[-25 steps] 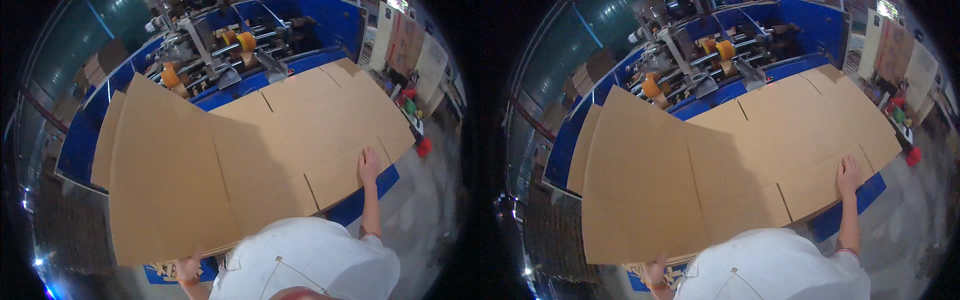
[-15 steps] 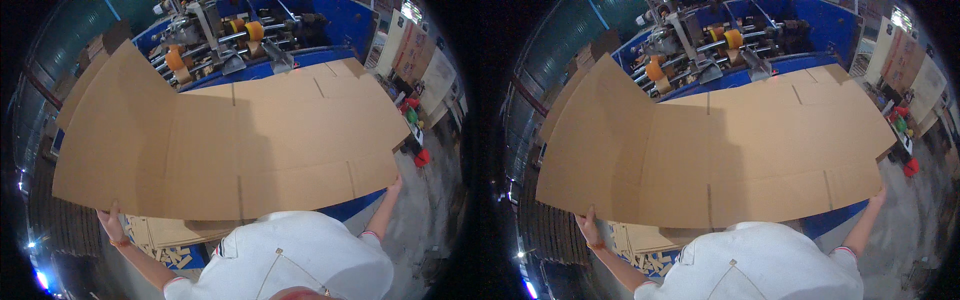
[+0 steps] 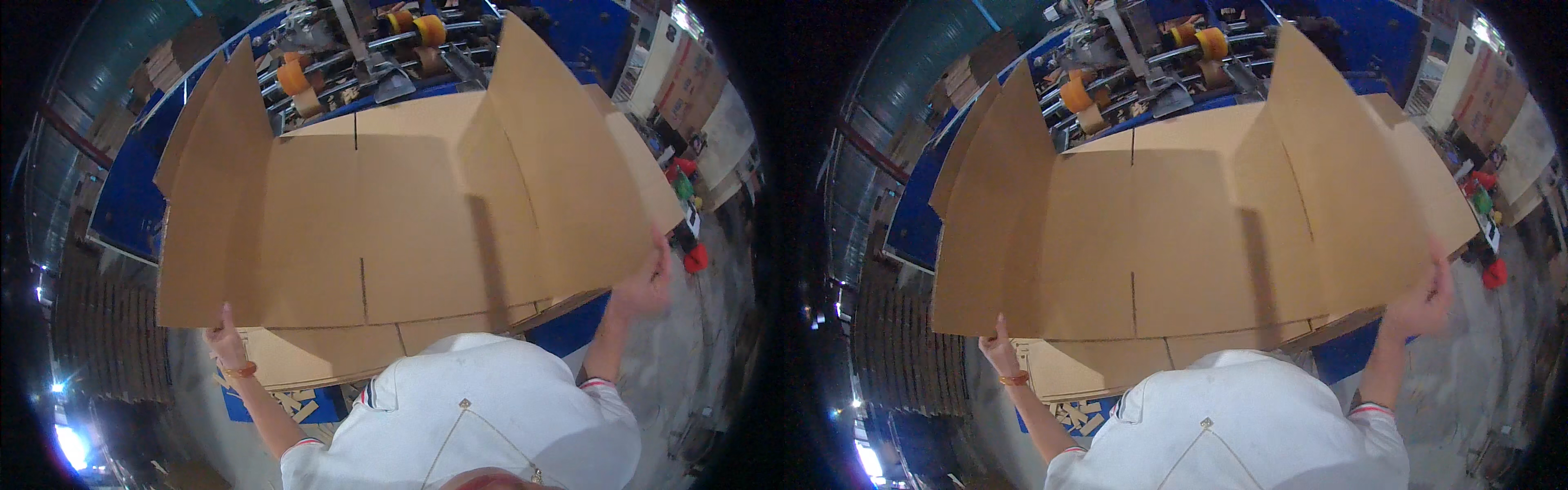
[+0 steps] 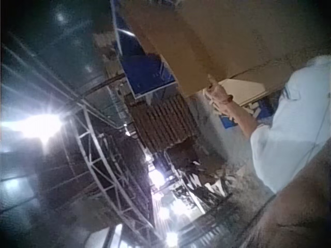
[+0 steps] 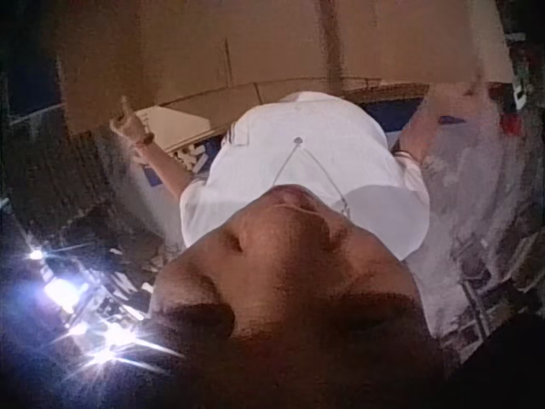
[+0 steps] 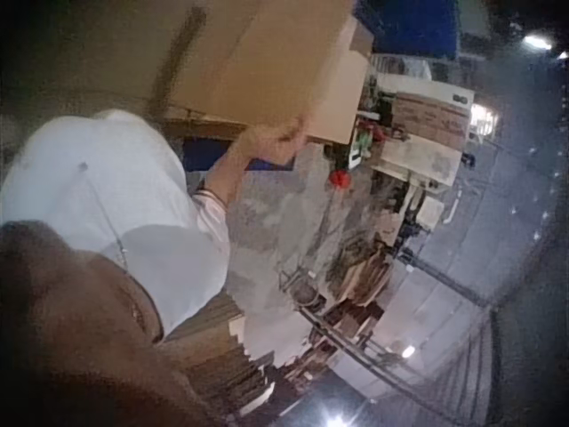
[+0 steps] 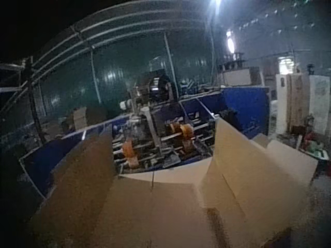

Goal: The person repeatedly folds flat cardboard sheets along pre-scored lines and stacks them on a blue work surface. The person handles each sheet one at a time, aligning edges and pressing folds to create uniform folded units.

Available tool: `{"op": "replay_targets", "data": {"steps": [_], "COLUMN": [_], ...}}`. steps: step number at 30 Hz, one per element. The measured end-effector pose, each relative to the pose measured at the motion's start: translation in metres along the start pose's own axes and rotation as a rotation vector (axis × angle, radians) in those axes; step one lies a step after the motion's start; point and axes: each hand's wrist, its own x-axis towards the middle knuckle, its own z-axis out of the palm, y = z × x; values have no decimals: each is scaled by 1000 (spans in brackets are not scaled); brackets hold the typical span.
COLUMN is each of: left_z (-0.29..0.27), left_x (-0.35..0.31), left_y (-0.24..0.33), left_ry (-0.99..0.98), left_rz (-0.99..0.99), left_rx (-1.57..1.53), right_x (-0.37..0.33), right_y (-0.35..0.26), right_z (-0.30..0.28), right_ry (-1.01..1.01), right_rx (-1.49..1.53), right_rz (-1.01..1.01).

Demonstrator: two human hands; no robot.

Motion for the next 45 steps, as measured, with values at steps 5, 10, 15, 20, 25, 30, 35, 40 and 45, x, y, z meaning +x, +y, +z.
{"op": "replay_targets", "data": {"steps": [5, 10, 15, 20, 25, 30, 35, 40, 45], "left_z": [49, 110, 142, 154, 158, 165, 163, 136, 54], "left_x": [-24, -53, -75, -126, -124, -112, -114, -106, -113], "left_y": [-8, 20, 47, 23, 32, 18, 17, 25, -13], "left_ry": [-7, -269, -606, -841, -858, -817, -790, -830, -644], "left_rz": [-128, 228, 623, 668, 610, 640, 623, 611, 535], "left_rx": [-48, 103, 259, 453, 461, 456, 421, 418, 368], "right_x": [14, 5, -15, -46, -88, -94, -90, -91, -91], "right_y": [-19, 0, 19, 30, 34, 43, 38, 13, -19], "right_z": [85, 113, 105, 64, 74, 90, 89, 59, 31], "right_ry": [-470, -657, -689, -1097, -1226, -1200, -1258, -1319, -1204], "right_rx": [6, 169, 202, -113, -264, -253, -262, -242, 66], "right_rz": [-643, -440, -234, -499, -710, -775, -744, -740, -768]}}
